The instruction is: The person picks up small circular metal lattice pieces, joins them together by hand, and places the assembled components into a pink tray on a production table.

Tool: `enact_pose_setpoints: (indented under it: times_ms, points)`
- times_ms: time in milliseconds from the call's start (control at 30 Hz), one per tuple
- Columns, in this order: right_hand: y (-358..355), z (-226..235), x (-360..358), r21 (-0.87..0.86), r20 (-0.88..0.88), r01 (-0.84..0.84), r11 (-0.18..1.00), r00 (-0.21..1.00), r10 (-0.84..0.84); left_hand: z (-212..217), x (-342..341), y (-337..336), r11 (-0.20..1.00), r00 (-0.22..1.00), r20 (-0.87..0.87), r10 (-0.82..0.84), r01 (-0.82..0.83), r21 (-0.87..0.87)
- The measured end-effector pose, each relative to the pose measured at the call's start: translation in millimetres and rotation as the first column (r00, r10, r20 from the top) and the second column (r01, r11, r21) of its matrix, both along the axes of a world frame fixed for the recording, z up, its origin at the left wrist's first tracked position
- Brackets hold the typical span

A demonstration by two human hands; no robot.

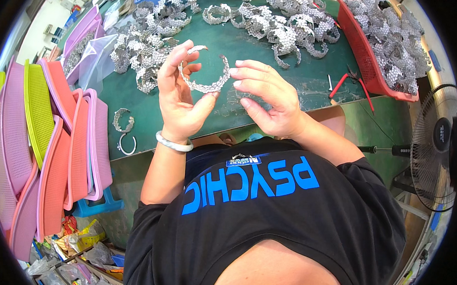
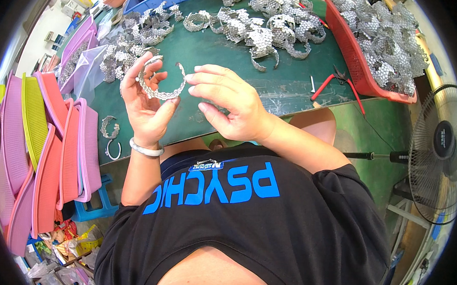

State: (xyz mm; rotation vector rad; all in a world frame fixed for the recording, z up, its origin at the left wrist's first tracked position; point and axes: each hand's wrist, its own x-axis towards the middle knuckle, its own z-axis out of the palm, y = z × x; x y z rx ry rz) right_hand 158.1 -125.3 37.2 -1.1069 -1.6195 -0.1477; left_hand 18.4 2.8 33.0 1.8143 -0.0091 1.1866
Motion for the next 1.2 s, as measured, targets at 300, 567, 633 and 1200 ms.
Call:
enact_pose_setpoints:
  times_ms: [300,567,633,1200]
  points:
    - [-2,0,1,0.026,-0.032,-0.022,0.999,0.999,0.023,-3,1,-3,0.949,0.986,0.085,0.14,-0.158,0.271]
    - [-6,4,1,0.056,0.04,-0.058,0.997,0.998,0.056,-12,7,-3,0.966,0.972,0.202,0.118,-0.16,0.205]
    - [-7,4,0,0.064,0.058,-0.06,0.996,0.997,0.056,-16,9,-2,0.971,0.967,0.229,0.114,-0.157,0.181]
    - [-4,13,-2,0.038,0.08,-0.081,0.996,0.994,0.078,-19,11,-11,0.946,0.996,0.082,-0.026,0.051,-0.32]
